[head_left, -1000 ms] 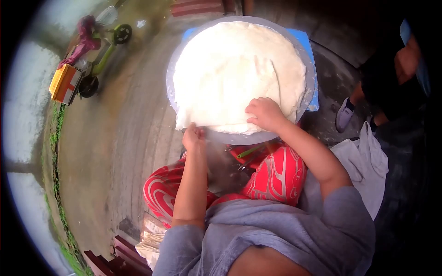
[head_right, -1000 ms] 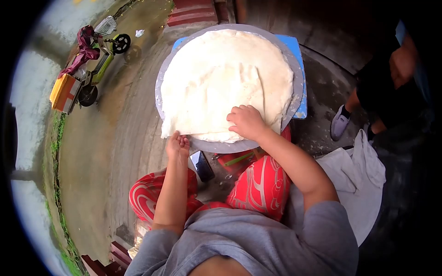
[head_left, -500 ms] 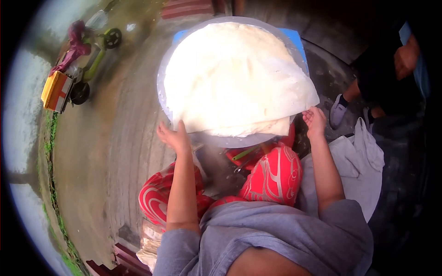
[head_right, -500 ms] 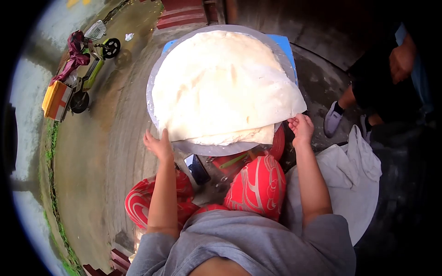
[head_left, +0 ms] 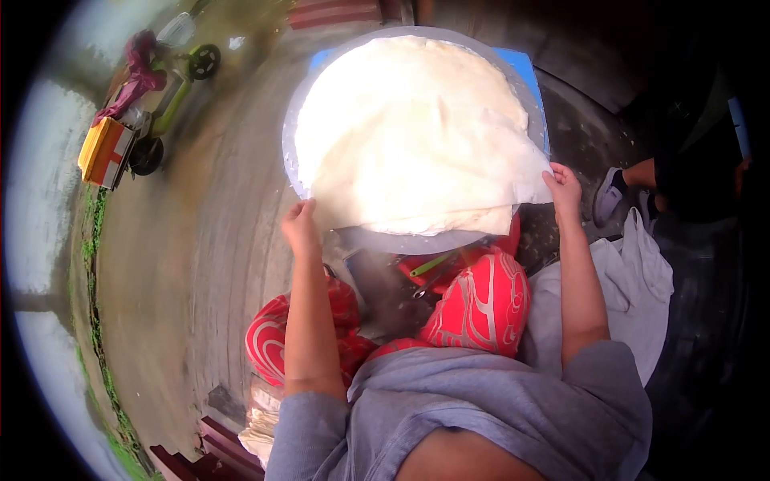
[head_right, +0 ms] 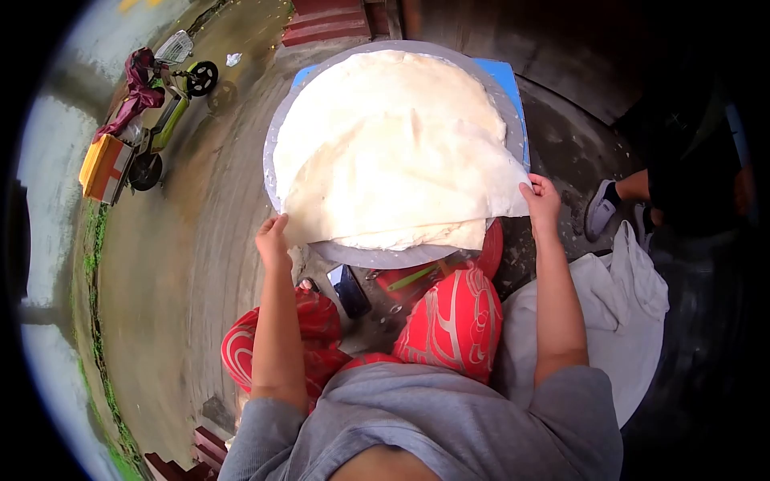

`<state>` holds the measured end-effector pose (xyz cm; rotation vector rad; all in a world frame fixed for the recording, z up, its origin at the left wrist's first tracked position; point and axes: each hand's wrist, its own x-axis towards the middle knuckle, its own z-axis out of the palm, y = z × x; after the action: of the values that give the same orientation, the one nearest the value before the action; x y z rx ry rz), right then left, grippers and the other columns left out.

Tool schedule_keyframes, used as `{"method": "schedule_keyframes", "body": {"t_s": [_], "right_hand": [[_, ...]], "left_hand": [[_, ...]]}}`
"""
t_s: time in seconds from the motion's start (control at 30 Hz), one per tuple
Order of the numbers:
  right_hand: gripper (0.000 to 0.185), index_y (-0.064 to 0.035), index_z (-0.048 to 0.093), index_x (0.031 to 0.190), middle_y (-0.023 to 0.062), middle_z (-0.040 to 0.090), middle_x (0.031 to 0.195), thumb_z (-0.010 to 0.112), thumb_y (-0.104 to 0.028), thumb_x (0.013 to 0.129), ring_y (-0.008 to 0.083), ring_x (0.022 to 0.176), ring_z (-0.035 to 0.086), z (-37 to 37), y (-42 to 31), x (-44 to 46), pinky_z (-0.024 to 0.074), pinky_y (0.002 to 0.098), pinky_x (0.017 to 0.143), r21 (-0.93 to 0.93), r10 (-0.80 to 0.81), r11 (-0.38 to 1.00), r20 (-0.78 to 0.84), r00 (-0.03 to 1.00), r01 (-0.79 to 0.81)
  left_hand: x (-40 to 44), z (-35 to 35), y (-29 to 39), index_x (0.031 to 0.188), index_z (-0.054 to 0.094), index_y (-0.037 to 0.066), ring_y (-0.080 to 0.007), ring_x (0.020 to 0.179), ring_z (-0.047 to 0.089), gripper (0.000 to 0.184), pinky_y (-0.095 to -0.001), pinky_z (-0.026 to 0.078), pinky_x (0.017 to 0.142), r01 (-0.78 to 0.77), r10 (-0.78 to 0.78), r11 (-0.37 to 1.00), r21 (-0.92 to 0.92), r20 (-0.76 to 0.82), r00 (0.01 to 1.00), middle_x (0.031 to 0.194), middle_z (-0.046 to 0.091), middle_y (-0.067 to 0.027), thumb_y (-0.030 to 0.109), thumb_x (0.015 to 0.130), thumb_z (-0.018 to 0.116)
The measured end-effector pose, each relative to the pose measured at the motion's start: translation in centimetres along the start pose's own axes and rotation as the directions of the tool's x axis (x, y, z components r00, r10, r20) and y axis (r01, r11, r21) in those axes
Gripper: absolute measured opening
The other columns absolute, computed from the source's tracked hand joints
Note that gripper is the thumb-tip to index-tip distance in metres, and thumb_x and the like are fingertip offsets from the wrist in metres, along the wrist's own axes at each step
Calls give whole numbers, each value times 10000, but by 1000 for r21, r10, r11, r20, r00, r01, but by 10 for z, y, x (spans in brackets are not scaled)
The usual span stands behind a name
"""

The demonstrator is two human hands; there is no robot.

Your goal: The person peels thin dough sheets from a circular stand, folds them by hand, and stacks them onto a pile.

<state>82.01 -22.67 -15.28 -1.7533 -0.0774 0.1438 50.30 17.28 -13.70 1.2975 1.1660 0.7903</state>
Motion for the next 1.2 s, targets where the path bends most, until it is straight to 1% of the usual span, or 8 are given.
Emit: {"method": "schedule_keyframes", "body": {"t_s": [0.1, 0.17, 0.23, 0.33, 0.63, 0.77, 0.83, 1.2], "right_hand": [[262, 6, 605, 1074, 50, 657, 898, 675, -41, 826, 102, 788, 606, -8, 1, 6, 478, 228, 732, 76, 112, 991, 30, 993, -114], [238, -2, 622, 1051, 45, 658, 905, 680, -53, 827, 99, 797, 605, -13, 4, 10, 477, 225, 743, 111, 130, 985, 35, 991, -133], [207, -3, 635, 1025, 35, 657, 906, 677, -58, 830, 96, 804, 602, -16, 3, 10, 472, 218, 752, 75, 62, 995, 34, 998, -64], [172, -5, 646, 994, 26, 654, 902, 671, -62, 834, 89, 807, 596, -14, -3, 6, 465, 209, 757, 56, 50, 997, 10, 999, -51], [140, -11, 636, 967, 11, 640, 868, 663, -58, 838, 73, 777, 575, -14, 1, 6, 454, 201, 732, 62, 59, 996, 8, 998, -59], [133, -26, 628, 935, -5, 632, 838, 684, -86, 830, 69, 743, 563, -12, -7, 3, 446, 204, 706, 14, 31, 999, 64, 997, -32], [128, -32, 627, 908, -11, 628, 827, 695, -99, 824, 69, 735, 561, -11, -7, 2, 441, 206, 693, -39, 44, 998, 93, 995, -40], [125, -56, 613, 814, -32, 586, 755, 710, -134, 812, 66, 673, 517, -18, -19, 0, 413, 220, 626, -41, 204, 979, 114, 972, -201]], "left_hand": [[2, -4, 7, 871, 658, -27, -173, 716, 580, 226, -329, 465, 701, 264, -305, 902, -342, -69, 950, 813, 630, -36, 188, 805, 639], [-8, -11, 9, 892, 668, -34, -176, 756, 582, 216, -310, 467, 691, 229, -267, 931, -285, -102, 958, 876, 631, -55, 159, 796, 654], [-10, -19, -3, 952, 674, -35, -189, 859, 575, 261, -333, 466, 758, -13, 13, 1000, 4, -10, 1000, 959, 620, -72, 167, 787, 678], [-4, -16, -27, 1000, 662, -51, -129, 727, 587, 232, -260, 471, 679, -199, 231, 934, 295, -75, 970, 852, 660, -51, 79, 808, 672], [-5, -4, -28, 984, 665, -25, -87, 669, 547, 268, -239, 442, 603, -223, 268, 826, 518, -12, 963, 783, 634, -33, 115, 765, 731], [-6, 1, -15, 930, 666, -26, -86, 640, 541, 221, -240, 435, 598, -193, 216, 894, 404, -10, 976, 749, 632, -18, 120, 776, 726], [-15, -1, 0, 874, 666, -18, -85, 613, 532, 185, -238, 426, 589, -54, 56, 996, -72, 23, 998, 728, 629, -1, 135, 785, 719], [-10, -47, -28, 821, 645, -6, -144, 761, 542, 207, -303, 412, 735, 106, -107, 994, 35, 26, 994, 796, 618, -41, 174, 735, 701]]}}
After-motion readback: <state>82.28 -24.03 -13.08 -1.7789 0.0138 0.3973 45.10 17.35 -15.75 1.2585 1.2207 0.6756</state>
